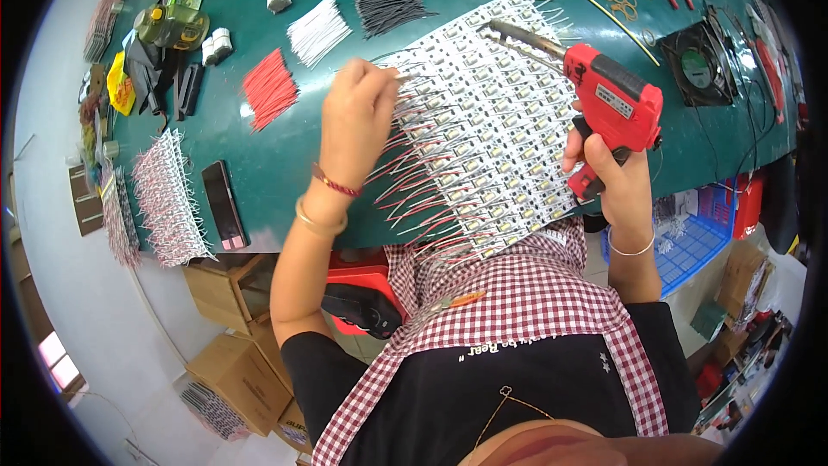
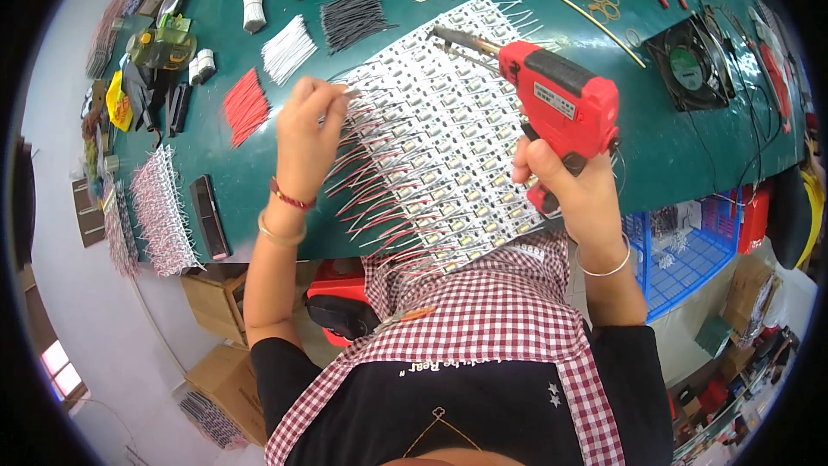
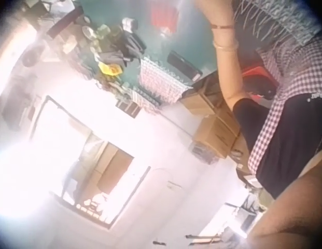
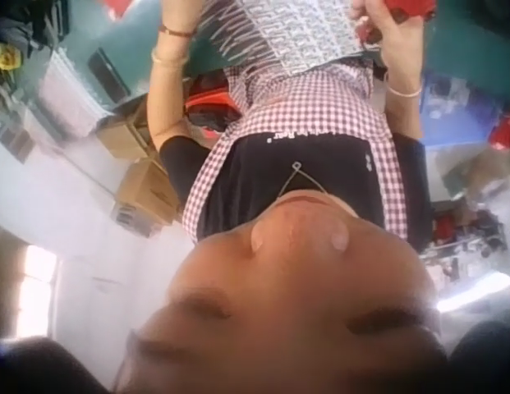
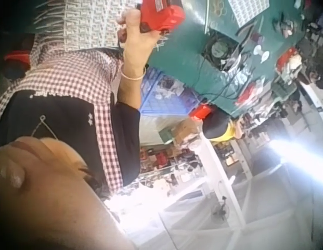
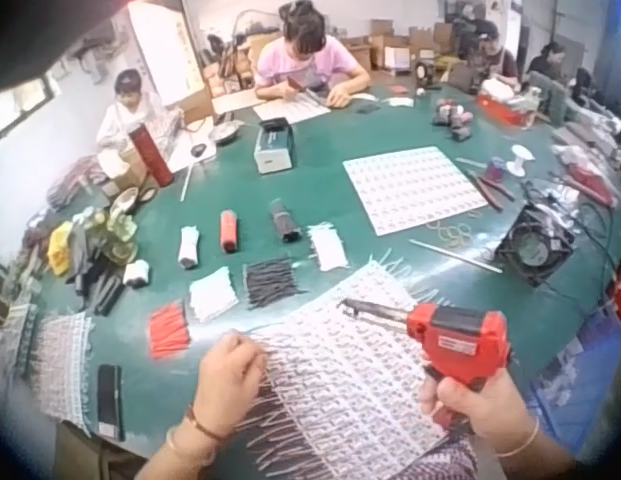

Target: The person solders wires to an LED circuit board array using a handheld soldering tool while positioning the wires and board sections by hand.

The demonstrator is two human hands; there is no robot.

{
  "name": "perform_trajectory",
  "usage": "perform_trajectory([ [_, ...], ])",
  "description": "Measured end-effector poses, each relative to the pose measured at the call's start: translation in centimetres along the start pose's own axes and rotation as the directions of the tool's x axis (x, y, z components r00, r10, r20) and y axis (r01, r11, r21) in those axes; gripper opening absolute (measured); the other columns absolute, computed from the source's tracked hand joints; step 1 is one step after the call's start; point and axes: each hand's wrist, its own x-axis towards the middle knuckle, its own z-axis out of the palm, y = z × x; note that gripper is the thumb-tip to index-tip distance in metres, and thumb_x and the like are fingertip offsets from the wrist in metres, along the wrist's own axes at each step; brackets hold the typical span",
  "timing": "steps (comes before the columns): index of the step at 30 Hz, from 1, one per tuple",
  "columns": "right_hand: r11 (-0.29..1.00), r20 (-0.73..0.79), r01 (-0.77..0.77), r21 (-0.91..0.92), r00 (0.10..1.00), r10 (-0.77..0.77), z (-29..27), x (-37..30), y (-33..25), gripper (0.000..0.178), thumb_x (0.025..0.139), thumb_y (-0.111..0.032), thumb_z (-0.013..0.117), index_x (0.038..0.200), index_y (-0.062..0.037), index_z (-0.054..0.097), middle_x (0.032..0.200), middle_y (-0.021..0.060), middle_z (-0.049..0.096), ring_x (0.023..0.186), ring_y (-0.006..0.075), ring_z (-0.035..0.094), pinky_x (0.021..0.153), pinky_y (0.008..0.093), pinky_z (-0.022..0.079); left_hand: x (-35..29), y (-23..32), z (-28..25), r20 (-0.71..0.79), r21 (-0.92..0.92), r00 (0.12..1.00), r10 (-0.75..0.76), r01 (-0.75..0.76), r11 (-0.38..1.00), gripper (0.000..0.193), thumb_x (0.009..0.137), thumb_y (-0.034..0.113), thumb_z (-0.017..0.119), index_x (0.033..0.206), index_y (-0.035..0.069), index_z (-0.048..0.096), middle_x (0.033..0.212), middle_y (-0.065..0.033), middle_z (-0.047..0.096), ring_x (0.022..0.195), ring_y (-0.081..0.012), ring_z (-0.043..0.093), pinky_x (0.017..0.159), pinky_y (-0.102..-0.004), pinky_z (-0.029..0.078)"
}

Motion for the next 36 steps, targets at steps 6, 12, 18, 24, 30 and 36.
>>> perform_trajectory([
  [6, 0.993, 0.014, -0.111, -0.034, 0.994, 0.112, 1.6, 1.5, -0.3, 0.023, 0.092, -0.021, 0.069, 0.095, 0.0002, 0.062, 0.07, 0.0023, 0.061, 0.054, 0.0085, 0.057, 0.05, 0.0235, 0.046, 2.9, -4.1, 0.7, 0.067, 0.16, 0.955, 0.289, -0.296, 0.942, 0.019, 0.075, -0.002, 0.062, 0.093, 0.003, 0.066, 0.079, -0.0096, 0.051, 0.075, -0.0266, 0.055, 0.066, -0.0361, 0.047],
  [12, 0.99, -0.008, -0.143, -0.018, 0.99, 0.143, 3.3, 2.7, 0.0, 0.016, 0.091, -0.015, 0.068, 0.093, -0.0009, 0.061, 0.062, -0.0007, 0.058, 0.047, 0.0051, 0.052, 0.043, 0.0214, 0.042, 3.4, -4.8, 1.6, 0.131, 0.197, 0.876, 0.464, -0.482, 0.854, 0.022, 0.075, 0.0, 0.063, 0.097, 0.002, 0.065, 0.082, -0.0077, 0.048, 0.076, -0.0237, 0.052, 0.069, -0.0349, 0.046],
  [18, 0.977, -0.041, -0.173, -0.124, 0.985, 0.169, 3.9, 2.9, 0.1, 0.017, 0.088, -0.012, 0.07, 0.098, -0.0011, 0.062, 0.062, -0.0031, 0.057, 0.047, 0.0036, 0.051, 0.044, 0.0201, 0.04, 3.4, -4.8, 2.0, 0.17, 0.246, 0.875, 0.454, -0.483, 0.84, 0.019, 0.076, 0.004, 0.06, 0.094, 0.0, 0.064, 0.082, -0.0074, 0.047, 0.079, -0.0224, 0.051, 0.069, -0.0338, 0.044],
  [24, 0.967, -0.041, -0.21, -0.141, 0.978, 0.206, 3.9, 2.7, 0.2, 0.017, 0.087, -0.013, 0.072, 0.097, -0.0015, 0.063, 0.065, -0.0032, 0.059, 0.05, 0.0031, 0.052, 0.046, 0.0202, 0.041, 3.2, -3.9, 2.0, 0.184, 0.26, 0.885, 0.429, -0.464, 0.847, 0.029, 0.073, 0.001, 0.06, 0.102, -0.001, 0.065, 0.084, -0.0083, 0.049, 0.076, -0.0237, 0.05, 0.067, -0.0342, 0.044],
  [30, 0.963, -0.05, -0.23, -0.14, 0.973, 0.225, 4.0, 2.3, -0.2, 0.018, 0.086, -0.012, 0.074, 0.098, -0.0016, 0.064, 0.068, -0.0034, 0.06, 0.052, 0.0031, 0.053, 0.048, 0.0201, 0.042, 2.8, -3.5, 2.0, 0.171, 0.261, 0.893, 0.417, -0.449, 0.854, 0.029, 0.074, 0.001, 0.06, 0.102, -0.001, 0.065, 0.083, -0.0083, 0.048, 0.075, -0.0235, 0.05, 0.067, -0.0343, 0.044],
  [36, 0.956, -0.056, -0.252, -0.15, 0.968, 0.246, 4.0, 2.4, -0.3, 0.019, 0.086, -0.012, 0.075, 0.099, -0.0015, 0.064, 0.069, -0.0038, 0.06, 0.054, 0.0027, 0.052, 0.049, 0.0202, 0.041, 2.8, -3.1, 2.0, 0.174, 0.266, 0.907, 0.385, -0.419, 0.868, 0.027, 0.075, 0.001, 0.061, 0.102, -0.001, 0.065, 0.082, -0.0081, 0.046, 0.075, -0.0227, 0.05, 0.067, -0.0339, 0.043],
])
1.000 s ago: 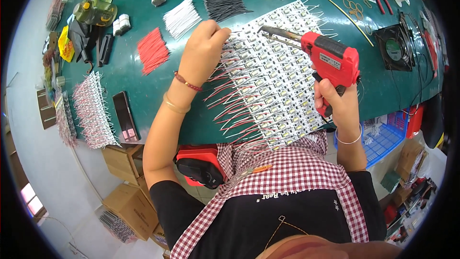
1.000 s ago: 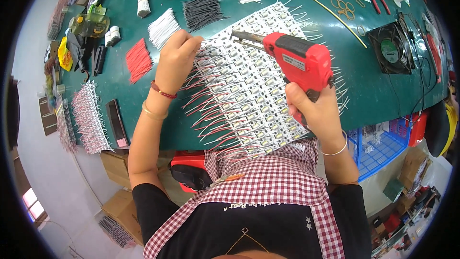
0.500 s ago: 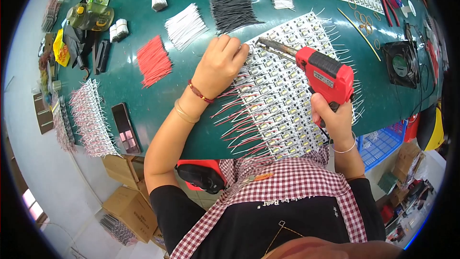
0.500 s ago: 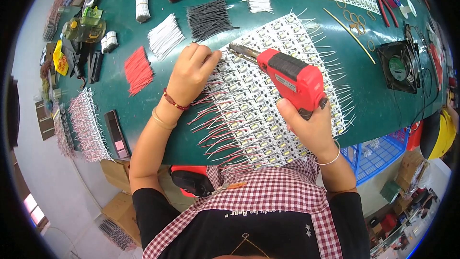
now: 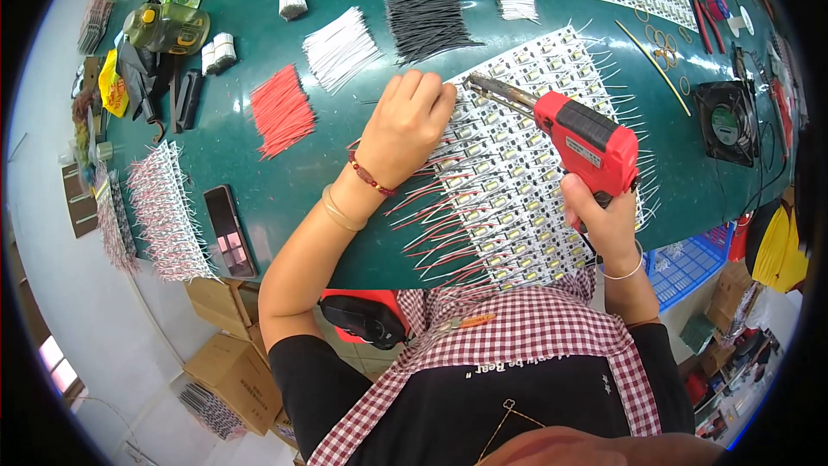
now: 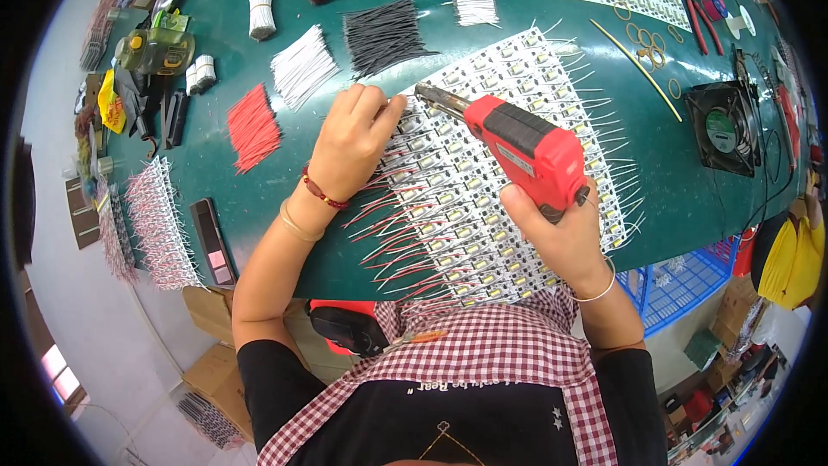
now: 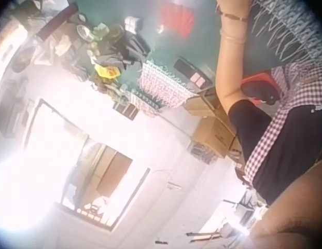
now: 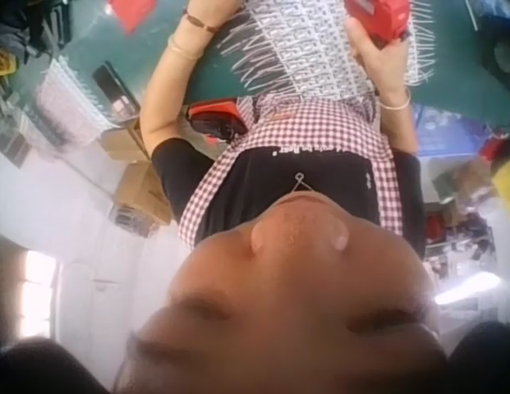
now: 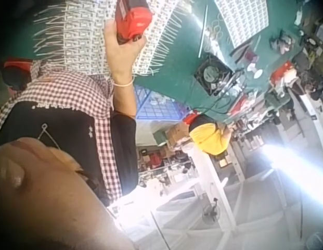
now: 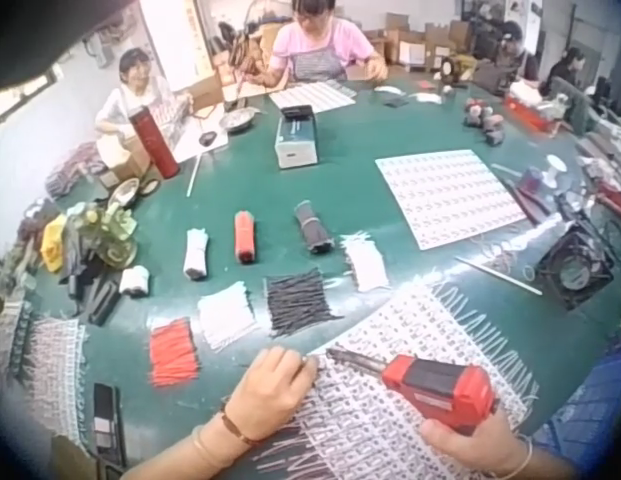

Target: The person solders wires to an LED circuit board array using a handheld soldering tool while positioning the wires and board sections by hand.

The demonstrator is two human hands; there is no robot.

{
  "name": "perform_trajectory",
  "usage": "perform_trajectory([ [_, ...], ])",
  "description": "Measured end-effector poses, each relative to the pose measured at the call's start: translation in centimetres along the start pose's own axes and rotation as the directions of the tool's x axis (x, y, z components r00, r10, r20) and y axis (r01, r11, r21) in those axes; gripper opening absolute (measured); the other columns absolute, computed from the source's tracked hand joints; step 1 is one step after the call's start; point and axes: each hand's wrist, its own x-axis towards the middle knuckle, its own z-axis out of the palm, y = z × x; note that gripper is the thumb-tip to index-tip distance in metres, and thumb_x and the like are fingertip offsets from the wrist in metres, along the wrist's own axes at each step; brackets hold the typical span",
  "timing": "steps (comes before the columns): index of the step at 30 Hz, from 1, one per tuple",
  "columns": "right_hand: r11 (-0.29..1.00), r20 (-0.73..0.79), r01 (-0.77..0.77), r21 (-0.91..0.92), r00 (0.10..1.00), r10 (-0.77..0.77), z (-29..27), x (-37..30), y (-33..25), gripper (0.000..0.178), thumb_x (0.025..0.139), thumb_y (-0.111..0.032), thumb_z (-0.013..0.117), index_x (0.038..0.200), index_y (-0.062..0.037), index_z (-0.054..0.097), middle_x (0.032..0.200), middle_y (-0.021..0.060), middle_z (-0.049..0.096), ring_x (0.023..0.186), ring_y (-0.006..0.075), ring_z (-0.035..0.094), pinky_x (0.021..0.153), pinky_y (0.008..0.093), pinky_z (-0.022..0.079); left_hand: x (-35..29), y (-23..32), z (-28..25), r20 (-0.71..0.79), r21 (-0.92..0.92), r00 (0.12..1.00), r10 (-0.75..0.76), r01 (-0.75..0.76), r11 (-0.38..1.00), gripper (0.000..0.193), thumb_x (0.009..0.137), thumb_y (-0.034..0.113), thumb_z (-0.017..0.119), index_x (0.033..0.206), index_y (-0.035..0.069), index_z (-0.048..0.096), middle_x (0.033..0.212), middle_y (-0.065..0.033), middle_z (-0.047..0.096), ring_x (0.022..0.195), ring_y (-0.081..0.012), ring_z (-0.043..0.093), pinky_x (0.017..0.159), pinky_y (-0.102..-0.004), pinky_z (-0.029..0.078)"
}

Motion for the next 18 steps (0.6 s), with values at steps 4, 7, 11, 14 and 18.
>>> perform_trajectory([
  [4, 0.999, 0.0, 0.024, -0.04, 1.0, -0.024, 0.0, 0.1, 0.3, 0.021, 0.086, -0.012, 0.075, 0.1, -0.0009, 0.065, 0.07, -0.0037, 0.061, 0.059, 0.0022, 0.052, 0.053, 0.0208, 0.042, 0.0, 0.2, 0.1, 0.0, 0.018, 1.0, -0.006, 0.006, 1.0, 0.027, 0.075, 0.001, 0.062, 0.101, -0.001, 0.065, 0.082, -0.0082, 0.046, 0.076, -0.0226, 0.05, 0.067, -0.0337, 0.043],
  [7, 0.99, 0.023, 0.027, -0.139, 0.999, -0.025, -0.1, -0.1, 0.1, 0.023, 0.085, -0.012, 0.075, 0.102, -0.0007, 0.065, 0.074, -0.0036, 0.062, 0.062, 0.0023, 0.052, 0.056, 0.0213, 0.043, 0.0, 0.7, 0.0, 0.03, 0.038, 0.999, -0.025, 0.024, 0.999, 0.026, 0.075, 0.002, 0.061, 0.101, -0.002, 0.065, 0.083, -0.0082, 0.047, 0.077, -0.0228, 0.05, 0.068, -0.0338, 0.043],
  [11, 0.989, 0.019, 0.068, -0.135, 0.998, -0.066, -0.1, -0.4, 0.7, 0.022, 0.085, -0.011, 0.076, 0.101, -0.0009, 0.066, 0.076, -0.0039, 0.063, 0.062, 0.0027, 0.052, 0.056, 0.0214, 0.043, 0.4, 1.0, 0.1, 0.011, 0.105, 1.0, 0.002, -0.003, 0.994, 0.015, 0.075, 0.005, 0.058, 0.088, -0.001, 0.061, 0.083, -0.0081, 0.047, 0.079, -0.0214, 0.049, 0.069, -0.0318, 0.043],
  [14, 0.995, -0.043, 0.097, 0.008, 0.994, -0.097, 0.2, -0.7, 0.2, 0.019, 0.085, -0.01, 0.076, 0.099, -0.001, 0.067, 0.077, -0.0041, 0.063, 0.063, 0.0028, 0.053, 0.057, 0.0214, 0.043, 0.3, 1.2, 0.0, 0.023, 0.122, 1.0, -0.014, 0.011, 0.992, 0.014, 0.075, 0.005, 0.058, 0.087, -0.001, 0.061, 0.083, -0.008, 0.047, 0.079, -0.0212, 0.049, 0.069, -0.0315, 0.043],
  [18, 1.0, -0.015, -0.003, -0.018, 1.0, 0.003, 0.0, -0.6, 0.1, 0.019, 0.085, -0.009, 0.076, 0.099, -0.001, 0.067, 0.077, -0.0039, 0.063, 0.065, 0.0029, 0.054, 0.058, 0.0212, 0.044, 0.4, 1.4, -0.2, 0.048, 0.093, 0.998, -0.037, 0.033, 0.995, 0.019, 0.075, 0.004, 0.059, 0.093, -0.002, 0.062, 0.084, -0.0084, 0.047, 0.08, -0.0221, 0.05, 0.07, -0.0325, 0.043],
])
